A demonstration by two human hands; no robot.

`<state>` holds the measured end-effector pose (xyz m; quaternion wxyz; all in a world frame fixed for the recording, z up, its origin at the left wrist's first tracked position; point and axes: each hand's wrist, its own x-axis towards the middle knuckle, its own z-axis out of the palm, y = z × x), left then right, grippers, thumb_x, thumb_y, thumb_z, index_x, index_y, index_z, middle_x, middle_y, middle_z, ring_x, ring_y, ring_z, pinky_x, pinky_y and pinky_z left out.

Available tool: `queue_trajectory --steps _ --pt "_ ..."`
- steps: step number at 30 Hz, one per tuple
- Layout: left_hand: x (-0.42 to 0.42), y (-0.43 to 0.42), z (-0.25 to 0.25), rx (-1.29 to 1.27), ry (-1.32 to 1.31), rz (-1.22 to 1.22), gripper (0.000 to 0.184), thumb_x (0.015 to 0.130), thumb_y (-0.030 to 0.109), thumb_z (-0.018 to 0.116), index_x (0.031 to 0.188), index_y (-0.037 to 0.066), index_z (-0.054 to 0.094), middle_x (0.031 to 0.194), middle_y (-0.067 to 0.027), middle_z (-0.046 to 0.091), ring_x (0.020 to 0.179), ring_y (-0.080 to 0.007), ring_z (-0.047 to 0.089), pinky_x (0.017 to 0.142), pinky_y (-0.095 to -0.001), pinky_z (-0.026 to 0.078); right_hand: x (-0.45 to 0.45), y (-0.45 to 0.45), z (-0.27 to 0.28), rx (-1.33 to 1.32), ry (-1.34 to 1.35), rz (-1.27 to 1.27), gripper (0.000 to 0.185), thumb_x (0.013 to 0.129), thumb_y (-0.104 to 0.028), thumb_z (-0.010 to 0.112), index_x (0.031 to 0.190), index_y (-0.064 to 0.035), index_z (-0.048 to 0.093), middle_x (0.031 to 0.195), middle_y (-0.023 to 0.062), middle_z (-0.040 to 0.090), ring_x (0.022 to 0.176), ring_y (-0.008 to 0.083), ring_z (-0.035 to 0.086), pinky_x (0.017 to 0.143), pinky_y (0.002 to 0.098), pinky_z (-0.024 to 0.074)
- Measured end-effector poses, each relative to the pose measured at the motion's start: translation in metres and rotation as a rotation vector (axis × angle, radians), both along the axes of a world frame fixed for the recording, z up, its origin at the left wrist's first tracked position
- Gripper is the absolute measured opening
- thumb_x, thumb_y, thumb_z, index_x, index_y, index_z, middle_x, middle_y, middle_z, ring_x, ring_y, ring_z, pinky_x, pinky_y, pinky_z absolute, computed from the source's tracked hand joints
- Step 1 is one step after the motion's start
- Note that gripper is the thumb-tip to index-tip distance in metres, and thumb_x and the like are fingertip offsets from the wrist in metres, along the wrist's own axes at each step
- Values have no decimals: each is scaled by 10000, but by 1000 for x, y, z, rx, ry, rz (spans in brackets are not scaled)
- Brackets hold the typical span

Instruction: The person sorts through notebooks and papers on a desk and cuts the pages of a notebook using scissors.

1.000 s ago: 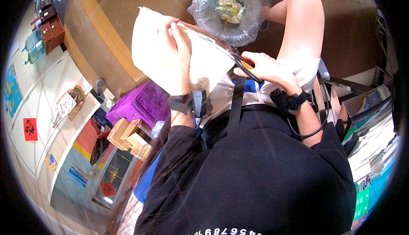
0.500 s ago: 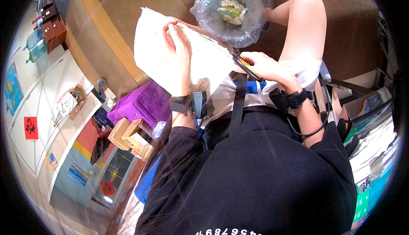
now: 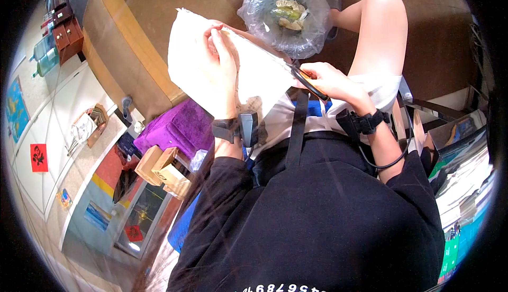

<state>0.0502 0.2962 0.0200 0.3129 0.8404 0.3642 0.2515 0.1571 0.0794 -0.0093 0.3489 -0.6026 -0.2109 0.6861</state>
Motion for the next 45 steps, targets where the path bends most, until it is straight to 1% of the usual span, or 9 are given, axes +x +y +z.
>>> queue_trajectory --steps 1,4,7,16,25,31,34,40,45 --pt "0 0 -1 5 -1 -1 173 979 109 491 988 -5 622 940 -93 684 908 -168 640 836 -286 481 0 0 -2 12 -15 5 375 866 -370 674 809 -14 570 646 -9 483 621 72 415 556 263 369" --pt "0 1 -2 9 -7 -2 176 979 111 491 983 -3 625 939 -92 685 904 -169 641 833 -288 481 -2 -1 -6 88 -184 10 489 812 -523 663 863 -37 631 640 67 593 533 153 563 475 296 429" --pt "1 -2 0 9 -2 10 183 981 117 487 982 -2 626 939 -91 685 903 -169 640 833 -290 480 5 7 5 25 -114 35 435 840 -424 683 804 -9 556 650 21 489 626 95 428 576 283 379" --pt "0 2 -4 -12 -15 8 188 982 125 489 987 -4 626 950 -94 681 912 -165 636 840 -291 476 9 18 -3 45 -120 59 447 849 -431 672 812 -5 543 668 40 489 642 114 423 596 299 386" --pt "1 1 -1 9 10 11 193 978 129 500 979 -10 633 930 -100 690 896 -171 644 827 -292 483 -2 13 -17 60 0 -41 338 875 -323 673 819 -12 553 679 1 481 657 82 411 594 274 379" --pt "0 1 -4 -2 8 21 195 978 126 498 987 -14 633 937 -105 694 899 -173 652 824 -291 486 5 16 -7 52 -112 20 404 840 -385 694 801 -10 550 664 18 471 650 97 421 594 283 383" --pt "0 1 -4 -17 0 25 199 981 133 497 989 -13 633 939 -104 694 902 -169 651 825 -288 486 4 19 -19 154 -248 45 412 830 -437 661 927 -38 631 678 61 592 530 147 559 493 307 468" --pt "0 -1 0 -17 30 29 210 986 153 497 994 -4 636 947 -100 693 910 -165 647 829 -283 482 2 26 -21 131 -43 -11 436 842 -444 654 937 -20 619 657 33 559 498 119 530 438 273 434" --pt "0 0 -3 -27 21 30 215 989 156 493 992 -4 637 947 -98 692 909 -165 645 831 -283 481 0 24 -25 127 -11 -26 435 846 -448 651 942 -24 622 661 24 553 498 110 520 432 268 429"
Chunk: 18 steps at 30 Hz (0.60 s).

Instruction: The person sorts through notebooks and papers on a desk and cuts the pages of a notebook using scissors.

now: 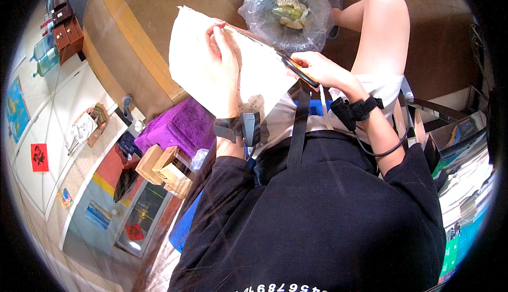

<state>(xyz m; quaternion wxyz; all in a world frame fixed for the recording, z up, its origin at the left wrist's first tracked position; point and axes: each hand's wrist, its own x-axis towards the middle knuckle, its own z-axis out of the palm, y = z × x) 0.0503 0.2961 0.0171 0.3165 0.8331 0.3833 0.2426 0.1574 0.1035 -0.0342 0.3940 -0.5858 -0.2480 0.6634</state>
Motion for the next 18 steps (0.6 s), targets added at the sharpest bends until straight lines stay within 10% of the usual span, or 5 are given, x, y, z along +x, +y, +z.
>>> queue_trajectory --steps 13,18 --pt "1 1 0 21 -40 -23 188 982 122 499 980 -14 628 936 -91 683 906 -163 637 845 -283 475 3 -3 12 22 -76 32 413 876 -409 650 837 -12 544 689 33 475 662 118 422 605 293 388" --pt "0 1 -2 -2 -38 -13 189 985 121 496 986 -14 627 940 -89 683 912 -158 634 848 -280 474 1 0 -5 26 -95 51 538 823 -551 650 934 -26 609 680 61 581 517 135 541 465 292 445"
